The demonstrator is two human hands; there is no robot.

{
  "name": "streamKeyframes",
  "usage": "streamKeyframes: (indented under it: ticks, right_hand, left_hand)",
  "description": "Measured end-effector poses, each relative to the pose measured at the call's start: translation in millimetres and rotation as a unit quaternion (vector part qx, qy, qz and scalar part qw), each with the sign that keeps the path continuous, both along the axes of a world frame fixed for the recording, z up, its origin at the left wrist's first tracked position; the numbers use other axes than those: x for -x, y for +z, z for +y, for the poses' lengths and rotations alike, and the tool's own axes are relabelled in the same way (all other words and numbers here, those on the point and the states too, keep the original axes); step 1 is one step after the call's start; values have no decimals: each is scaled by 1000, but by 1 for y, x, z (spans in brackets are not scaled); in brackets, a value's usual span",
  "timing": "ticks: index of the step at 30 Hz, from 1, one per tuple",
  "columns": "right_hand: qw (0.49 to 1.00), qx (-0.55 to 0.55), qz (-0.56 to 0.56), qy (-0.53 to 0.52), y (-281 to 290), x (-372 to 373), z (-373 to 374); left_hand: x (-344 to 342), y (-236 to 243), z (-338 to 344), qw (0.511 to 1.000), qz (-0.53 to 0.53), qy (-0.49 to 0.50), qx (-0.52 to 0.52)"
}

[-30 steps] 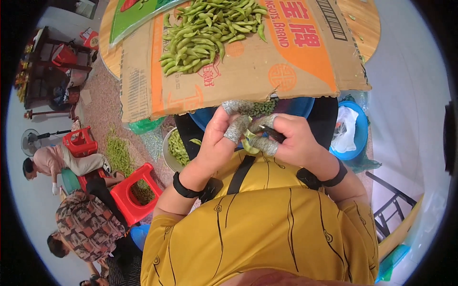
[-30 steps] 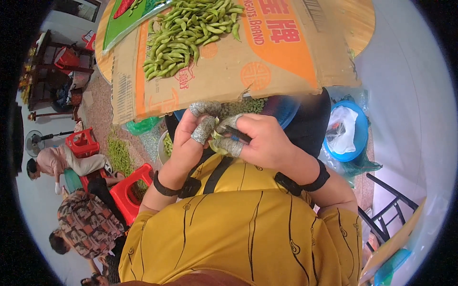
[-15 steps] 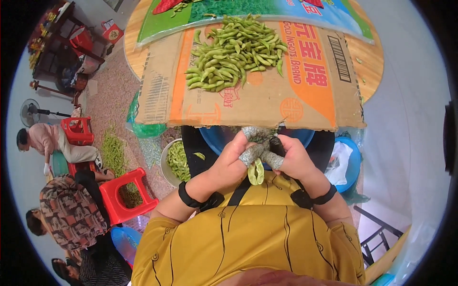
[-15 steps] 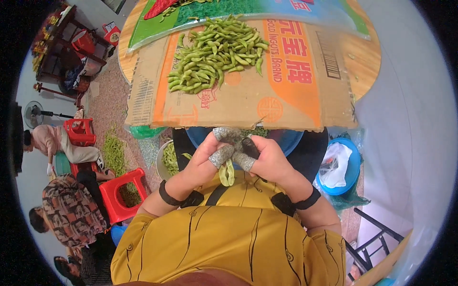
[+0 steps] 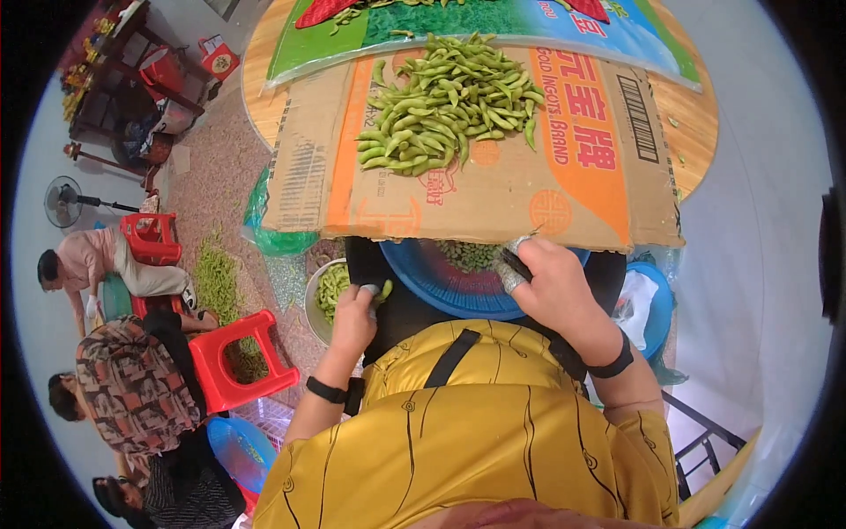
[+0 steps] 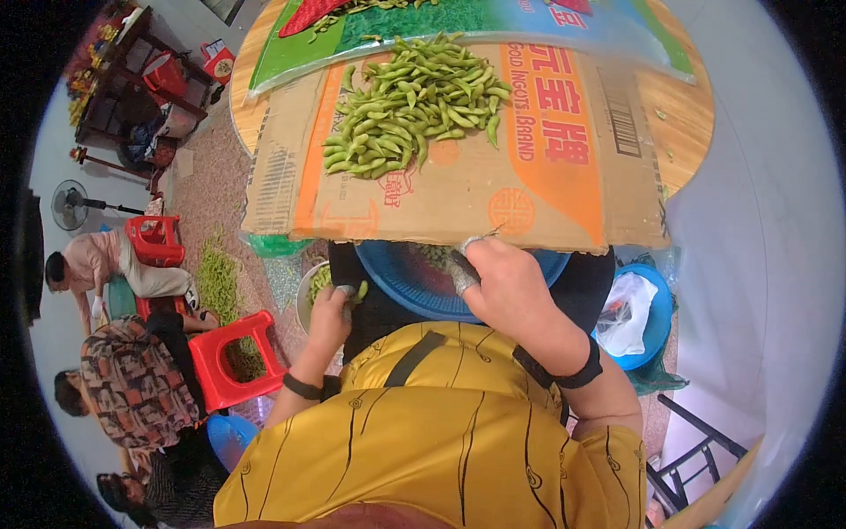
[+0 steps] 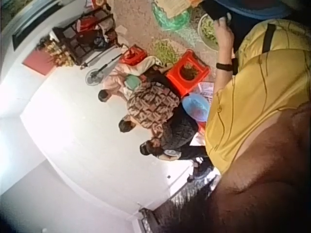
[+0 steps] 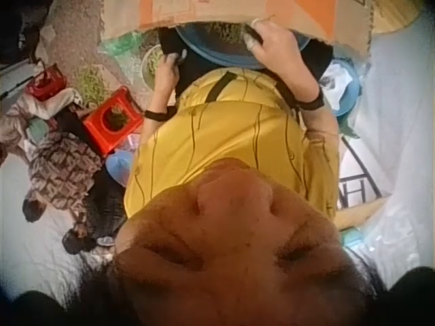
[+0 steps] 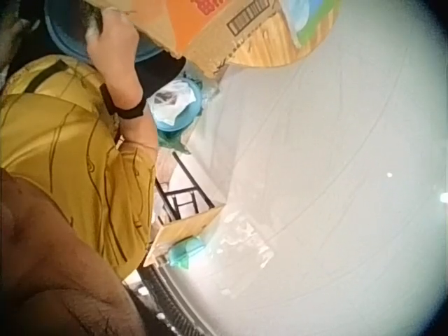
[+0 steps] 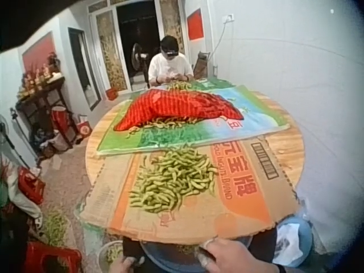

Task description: The person picks up edamame pods from a cardboard surface, peels them open by hand to remove the beans, and drops the beans into a blue bowl. The empty pods are then discarded onto the floor.

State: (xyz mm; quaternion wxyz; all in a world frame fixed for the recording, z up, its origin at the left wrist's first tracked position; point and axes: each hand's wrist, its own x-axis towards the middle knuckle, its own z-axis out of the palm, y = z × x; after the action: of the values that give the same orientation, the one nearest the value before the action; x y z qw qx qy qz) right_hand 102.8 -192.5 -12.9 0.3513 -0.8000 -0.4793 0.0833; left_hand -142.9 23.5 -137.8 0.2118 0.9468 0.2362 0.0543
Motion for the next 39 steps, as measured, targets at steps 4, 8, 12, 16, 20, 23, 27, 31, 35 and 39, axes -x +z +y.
streamKeyframes:
  ticks: [4,8,12,16,20,23,27,31,35,39]
  right_hand:
    - [1000,-6,12,10,10,-4,12]
    - [999,-23,38,18,15,1,19]
    - [990,8,142,15,12,11,20]
    - [990,-18,135,29,8,20,7]
    - [982,14,187,-3,4,22,-15]
    - [968,9,251,-19,-6,20,-24]
    - [889,-83,446,-60,-1,17,-11]
    - [803,-168,565,-90,-9,5,6]
    - [819,-156,548,-69,-13,1,-4]
    - [845,-129,515,-71,-16,5,-9]
  left_hand:
    - [25,15,26,973,207,49,-88]
    - [-11,77,25,981,107,69,-147]
    - [-89,143,-2,966,-193,5,-171]
    - [-152,127,14,944,-234,-29,-230]
    - [-166,120,22,946,-181,-17,-268]
    - [-162,126,12,918,-286,-28,-272]
    - [-141,122,-32,934,-272,-53,-225]
    - [-134,121,-68,942,-257,-148,-159]
    - [-131,130,-77,964,-163,-145,154]
    - [-137,118,-82,800,-157,-33,578]
